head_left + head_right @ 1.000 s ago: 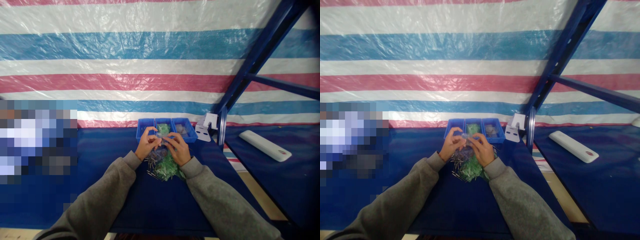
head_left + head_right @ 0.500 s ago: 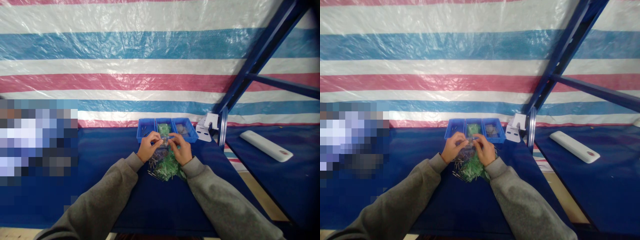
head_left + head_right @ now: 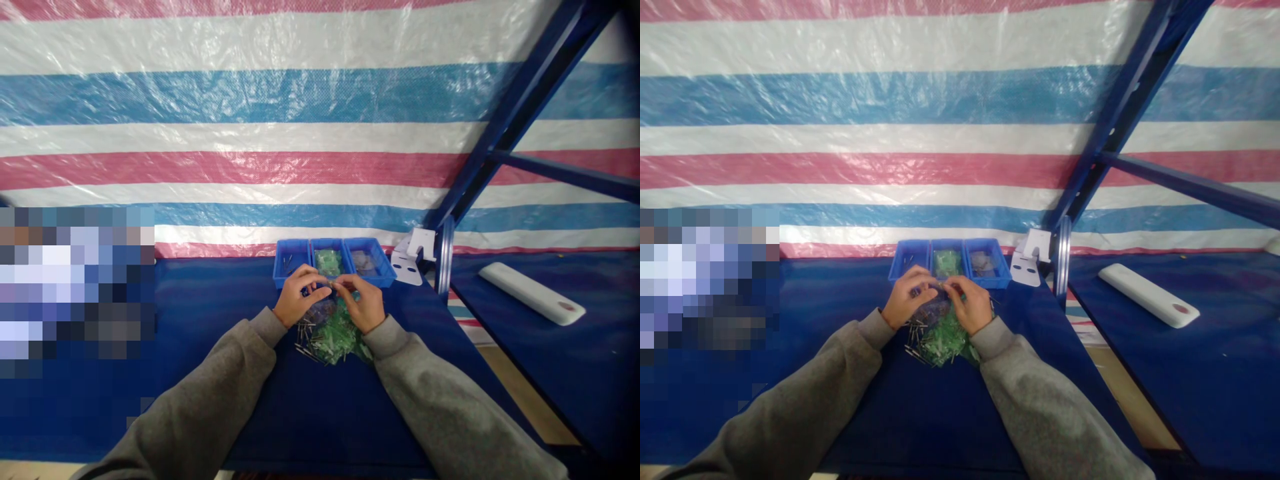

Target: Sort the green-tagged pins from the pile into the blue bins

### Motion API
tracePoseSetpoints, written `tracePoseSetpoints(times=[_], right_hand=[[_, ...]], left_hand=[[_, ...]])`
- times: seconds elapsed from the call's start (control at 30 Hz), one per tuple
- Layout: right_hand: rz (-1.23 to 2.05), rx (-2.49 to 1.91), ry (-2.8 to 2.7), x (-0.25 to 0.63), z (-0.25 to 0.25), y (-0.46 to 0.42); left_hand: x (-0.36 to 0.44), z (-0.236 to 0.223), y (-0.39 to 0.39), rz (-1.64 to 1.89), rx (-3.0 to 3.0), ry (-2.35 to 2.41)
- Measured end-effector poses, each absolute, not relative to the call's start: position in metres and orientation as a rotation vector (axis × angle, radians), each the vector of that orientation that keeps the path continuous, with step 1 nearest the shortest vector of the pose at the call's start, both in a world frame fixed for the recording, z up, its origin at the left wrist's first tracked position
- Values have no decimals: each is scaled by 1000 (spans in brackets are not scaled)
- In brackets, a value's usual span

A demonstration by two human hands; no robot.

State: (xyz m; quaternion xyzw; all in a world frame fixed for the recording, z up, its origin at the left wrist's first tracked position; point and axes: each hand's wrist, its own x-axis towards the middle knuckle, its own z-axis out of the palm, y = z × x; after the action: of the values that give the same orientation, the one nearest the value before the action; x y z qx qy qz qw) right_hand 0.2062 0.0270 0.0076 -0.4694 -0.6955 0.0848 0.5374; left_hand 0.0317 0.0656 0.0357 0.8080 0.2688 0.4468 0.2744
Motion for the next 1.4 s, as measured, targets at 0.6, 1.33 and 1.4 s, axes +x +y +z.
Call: tracePoseSetpoints(times=[0.6,1.33,1.4], right_hand=[[136,-1000,-1662,207,11,26],[130,-1023,-1630,206,9,27],[133,-1016,-1636,205,10,27]], left_hand=[[36,28,63,1096,1687,711],[36,34,64,939,1765,750],[36,33,65,951,1780,755]])
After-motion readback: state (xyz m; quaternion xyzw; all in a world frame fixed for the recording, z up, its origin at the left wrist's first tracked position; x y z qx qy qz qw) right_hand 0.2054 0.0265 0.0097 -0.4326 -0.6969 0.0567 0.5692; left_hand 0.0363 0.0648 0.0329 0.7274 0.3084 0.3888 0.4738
